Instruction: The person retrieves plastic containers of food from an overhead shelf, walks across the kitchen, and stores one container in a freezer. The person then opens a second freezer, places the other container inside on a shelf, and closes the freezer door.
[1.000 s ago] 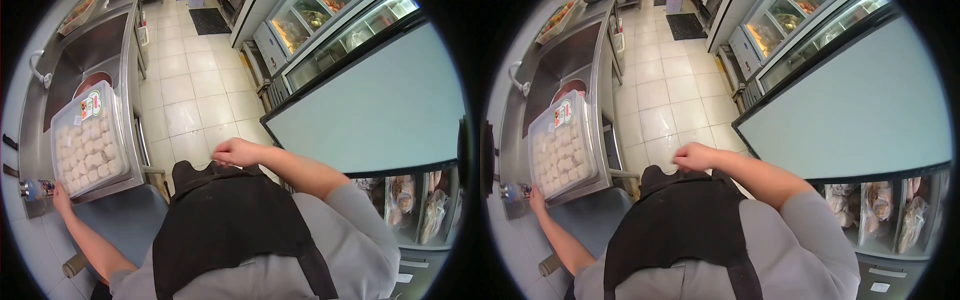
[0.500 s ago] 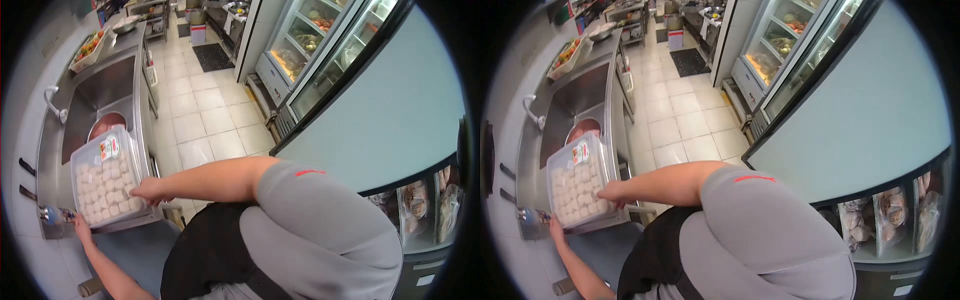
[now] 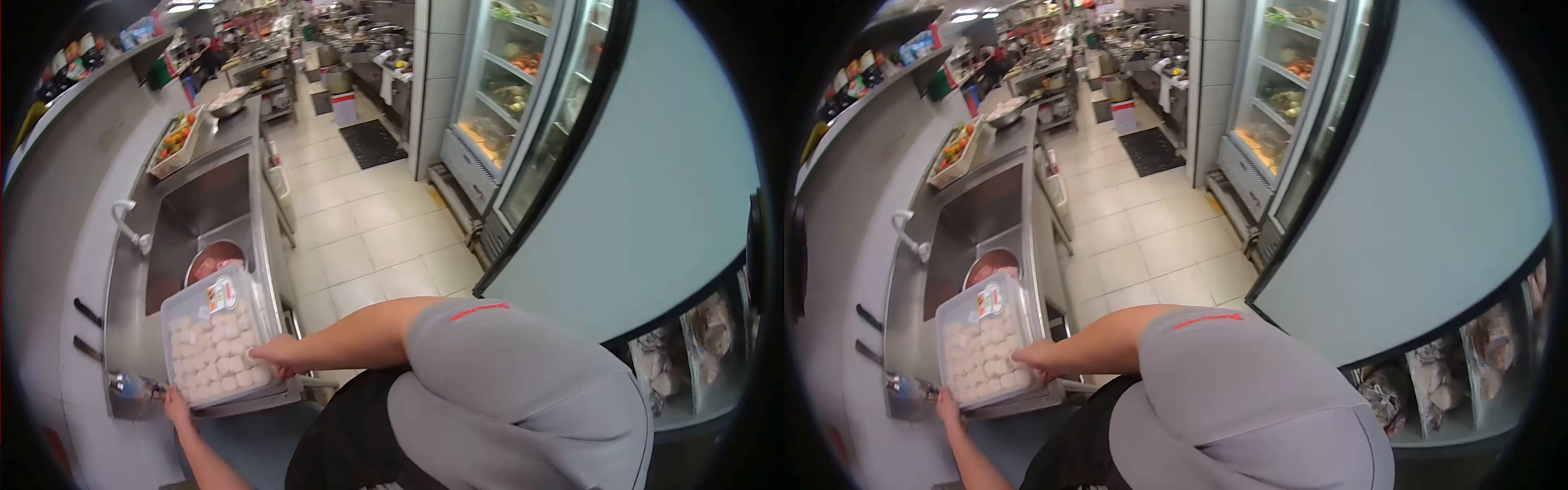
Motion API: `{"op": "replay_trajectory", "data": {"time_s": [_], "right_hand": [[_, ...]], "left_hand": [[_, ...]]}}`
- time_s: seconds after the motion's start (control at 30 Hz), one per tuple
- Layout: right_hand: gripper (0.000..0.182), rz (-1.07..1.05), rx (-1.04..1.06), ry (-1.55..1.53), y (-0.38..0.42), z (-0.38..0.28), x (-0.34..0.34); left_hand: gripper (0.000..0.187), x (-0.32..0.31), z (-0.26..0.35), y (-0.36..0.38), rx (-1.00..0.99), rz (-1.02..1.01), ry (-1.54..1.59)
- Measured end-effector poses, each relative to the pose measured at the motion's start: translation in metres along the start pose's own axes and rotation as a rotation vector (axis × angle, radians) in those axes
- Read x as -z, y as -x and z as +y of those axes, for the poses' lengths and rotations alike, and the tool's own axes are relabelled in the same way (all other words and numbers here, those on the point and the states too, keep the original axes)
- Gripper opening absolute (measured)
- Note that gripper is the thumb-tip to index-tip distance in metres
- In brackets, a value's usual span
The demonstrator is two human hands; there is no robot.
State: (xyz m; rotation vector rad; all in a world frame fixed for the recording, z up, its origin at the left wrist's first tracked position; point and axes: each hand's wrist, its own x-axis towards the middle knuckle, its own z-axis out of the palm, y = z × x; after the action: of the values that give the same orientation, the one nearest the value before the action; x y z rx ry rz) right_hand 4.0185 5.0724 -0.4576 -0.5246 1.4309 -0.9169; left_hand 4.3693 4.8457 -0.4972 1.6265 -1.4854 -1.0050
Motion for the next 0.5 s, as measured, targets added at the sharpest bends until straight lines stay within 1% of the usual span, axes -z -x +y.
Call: {"op": "replay_trajectory", "data": {"time_s": [0.03,0.07,0.13,0.17,0.2,0.27,0.3,0.4,0.47,0.5], "right_hand": [[0.069,-0.005,-0.014,0.013,-0.005,0.002,0.001],[0.071,-0.016,-0.032,0.029,-0.006,0.002,-0.002],[0.073,-0.040,-0.023,-0.036,0.003,-0.002,-0.003],[0.074,-0.043,-0.019,-0.075,0.009,-0.004,0.000],[0.073,-0.029,-0.023,-0.050,0.016,-0.008,0.001],[0.072,0.004,-0.024,-0.002,0.028,-0.016,0.005],[0.070,-0.037,-0.014,-0.007,0.030,-0.016,0.009],[0.067,-0.124,-0.011,0.027,0.038,-0.014,0.028],[0.065,-0.158,-0.041,0.117,0.051,-0.006,0.051],[0.068,-0.179,-0.058,0.154,0.058,-0.002,0.062]], "left_hand": [[0.047,-0.001,0.007,0.012,0.036,0.043,0.004],[0.045,-0.006,0.036,0.034,0.076,0.090,0.007],[0.043,0.003,0.028,0.022,0.060,0.003,-0.040],[0.043,0.002,0.038,0.029,0.103,0.012,-0.031],[0.043,-0.002,0.046,0.039,0.142,0.018,-0.021],[0.044,-0.004,0.037,0.044,0.067,-0.004,-0.001],[0.044,-0.005,0.033,0.047,0.028,-0.019,0.010],[0.044,-0.014,0.069,0.102,0.073,-0.011,-0.122],[0.041,-0.022,0.073,0.138,0.067,-0.059,-0.090],[0.040,-0.027,0.074,0.152,0.061,-0.086,-0.072]]}}
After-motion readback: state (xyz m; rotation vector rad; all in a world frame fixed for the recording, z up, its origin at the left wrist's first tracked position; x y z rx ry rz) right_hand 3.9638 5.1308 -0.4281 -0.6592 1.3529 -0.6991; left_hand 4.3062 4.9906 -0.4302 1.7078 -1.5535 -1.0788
